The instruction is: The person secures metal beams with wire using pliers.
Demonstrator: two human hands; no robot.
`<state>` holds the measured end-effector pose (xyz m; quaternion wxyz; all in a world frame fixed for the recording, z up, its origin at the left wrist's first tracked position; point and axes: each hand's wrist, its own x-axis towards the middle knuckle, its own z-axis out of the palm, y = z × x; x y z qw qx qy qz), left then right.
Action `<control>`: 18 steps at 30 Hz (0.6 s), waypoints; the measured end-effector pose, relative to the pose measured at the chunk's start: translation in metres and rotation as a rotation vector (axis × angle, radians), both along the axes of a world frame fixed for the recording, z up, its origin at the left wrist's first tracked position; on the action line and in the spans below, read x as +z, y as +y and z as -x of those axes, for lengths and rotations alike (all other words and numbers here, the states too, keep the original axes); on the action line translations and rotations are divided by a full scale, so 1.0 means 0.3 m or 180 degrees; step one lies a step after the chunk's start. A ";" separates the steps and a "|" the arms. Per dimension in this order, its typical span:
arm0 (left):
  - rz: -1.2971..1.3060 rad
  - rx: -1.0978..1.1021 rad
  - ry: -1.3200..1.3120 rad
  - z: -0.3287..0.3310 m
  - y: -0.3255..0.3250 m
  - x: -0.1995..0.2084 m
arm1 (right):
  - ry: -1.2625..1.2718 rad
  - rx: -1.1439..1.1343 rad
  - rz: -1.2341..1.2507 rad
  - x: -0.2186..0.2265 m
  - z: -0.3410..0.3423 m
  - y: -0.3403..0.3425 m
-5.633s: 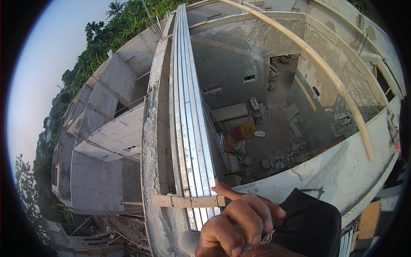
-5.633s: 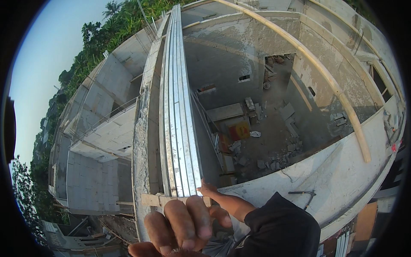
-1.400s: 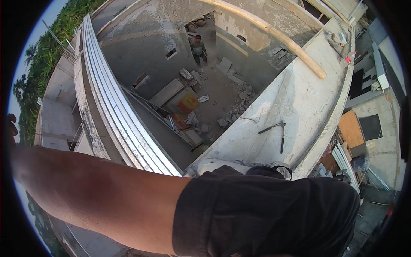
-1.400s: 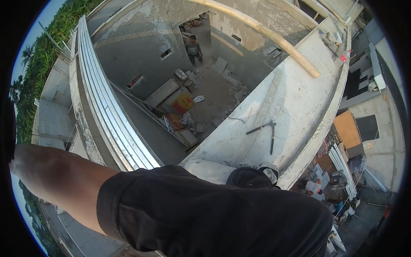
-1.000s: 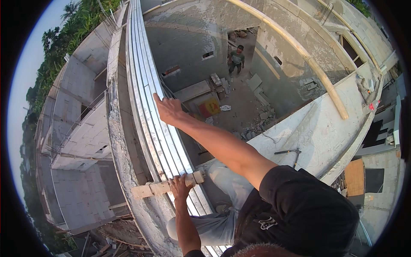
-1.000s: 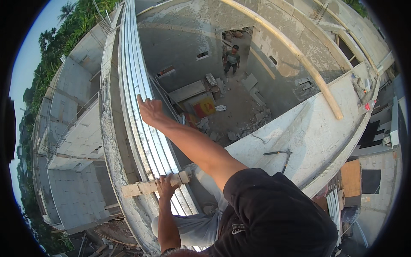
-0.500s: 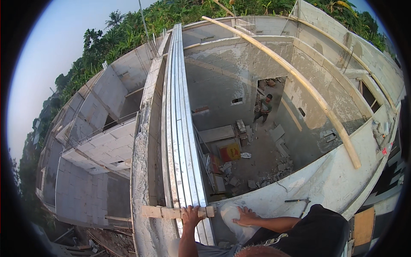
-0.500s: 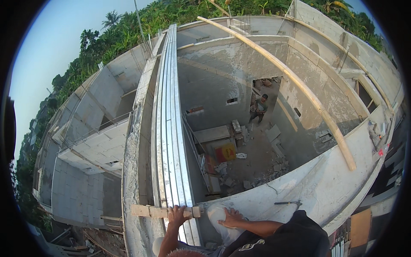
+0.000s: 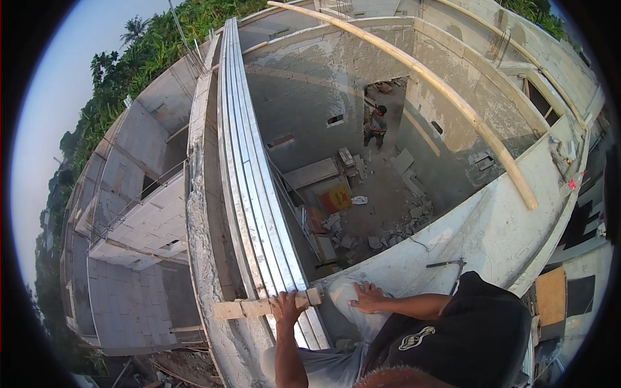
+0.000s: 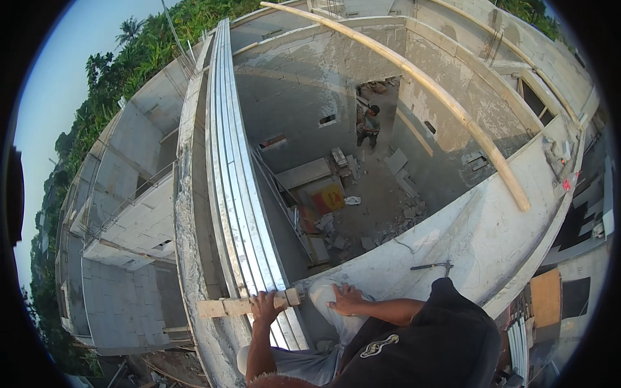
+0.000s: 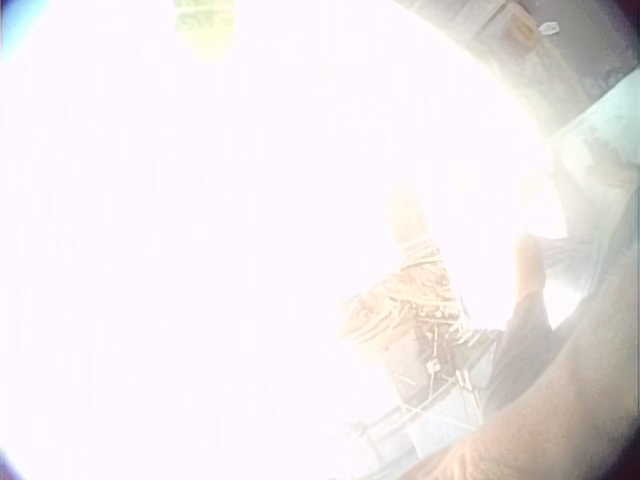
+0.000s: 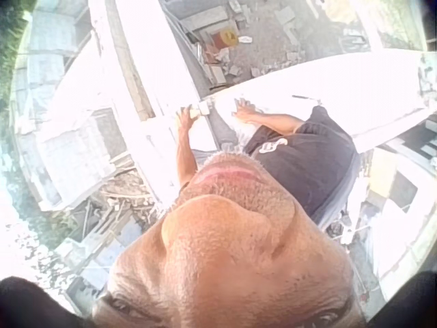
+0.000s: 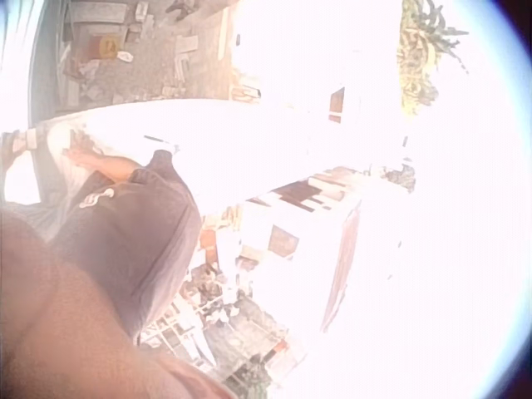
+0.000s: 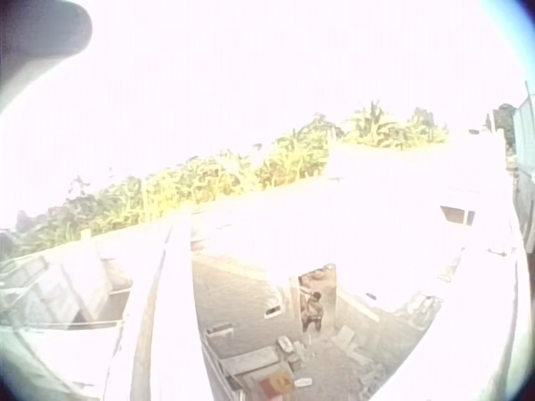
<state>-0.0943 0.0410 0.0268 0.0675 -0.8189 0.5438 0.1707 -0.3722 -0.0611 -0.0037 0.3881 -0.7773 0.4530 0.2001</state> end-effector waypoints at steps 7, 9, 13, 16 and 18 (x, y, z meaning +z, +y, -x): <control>-0.0217 0.0075 0.0022 0.003 0.003 0.020 | -0.0154 0.0031 0.0026 0.000 0.004 0.016; -0.0238 0.0032 0.0107 -0.001 0.000 0.016 | -0.0148 0.0010 0.0038 -0.008 0.004 0.018; -0.0243 0.0064 0.0160 -0.001 -0.009 0.012 | -0.0157 -0.0023 0.0025 0.002 0.010 0.010; -0.0104 0.0012 0.0119 -0.009 -0.003 -0.001 | -0.0180 -0.0029 0.0065 0.005 0.006 0.005; -0.0164 0.0053 0.0125 -0.007 -0.003 0.012 | -0.0180 0.0028 0.0114 0.002 0.005 0.011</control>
